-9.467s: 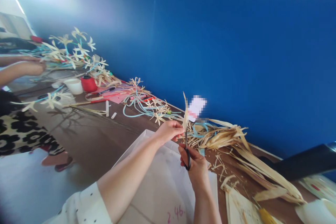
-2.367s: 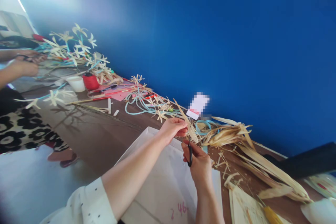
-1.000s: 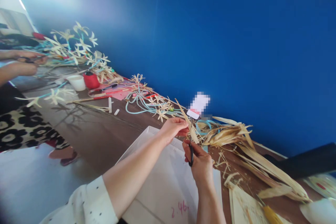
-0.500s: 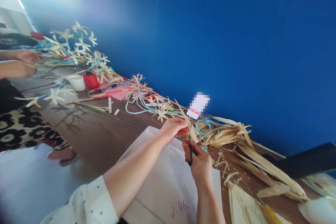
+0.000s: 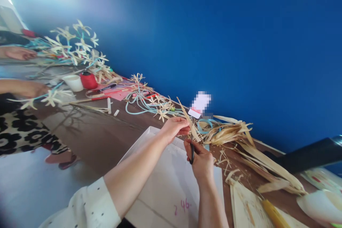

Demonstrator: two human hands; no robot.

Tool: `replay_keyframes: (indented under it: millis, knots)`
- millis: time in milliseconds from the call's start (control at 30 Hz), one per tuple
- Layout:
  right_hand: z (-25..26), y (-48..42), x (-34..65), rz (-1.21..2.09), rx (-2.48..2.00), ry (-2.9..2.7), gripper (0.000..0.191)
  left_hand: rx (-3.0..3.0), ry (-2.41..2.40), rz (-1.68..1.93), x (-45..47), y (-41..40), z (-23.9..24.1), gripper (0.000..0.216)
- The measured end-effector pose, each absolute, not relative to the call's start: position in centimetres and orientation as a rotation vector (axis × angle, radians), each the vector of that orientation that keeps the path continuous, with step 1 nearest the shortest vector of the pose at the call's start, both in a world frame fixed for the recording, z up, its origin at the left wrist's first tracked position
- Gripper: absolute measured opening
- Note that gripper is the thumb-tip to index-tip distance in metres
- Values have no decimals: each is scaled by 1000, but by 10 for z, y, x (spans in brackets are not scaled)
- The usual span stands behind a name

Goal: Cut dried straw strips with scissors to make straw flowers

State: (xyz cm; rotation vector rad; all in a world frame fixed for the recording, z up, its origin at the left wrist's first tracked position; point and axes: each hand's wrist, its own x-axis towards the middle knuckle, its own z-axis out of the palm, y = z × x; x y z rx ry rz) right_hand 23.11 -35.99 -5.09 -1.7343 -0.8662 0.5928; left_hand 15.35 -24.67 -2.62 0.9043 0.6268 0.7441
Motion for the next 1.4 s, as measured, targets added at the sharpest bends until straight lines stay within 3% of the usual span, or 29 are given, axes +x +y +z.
replay_keyframes:
  millis: [533, 800, 1033, 1400]
  knots:
    - [-56, -359, 232, 738, -1641, -830, 45, 933, 634, 765, 156, -241, -36, 14]
    - [-61, -360, 242, 792, -1567, -825, 37, 980, 735, 996, 151, -231, -36, 11]
    - [-64, -360, 250, 647, -1297, -593, 52, 1121, 656, 844, 152, -239, -34, 14]
    - [-60, -361, 251, 730, -1175, -544, 39, 1272, 611, 737, 156, -251, -35, 19]
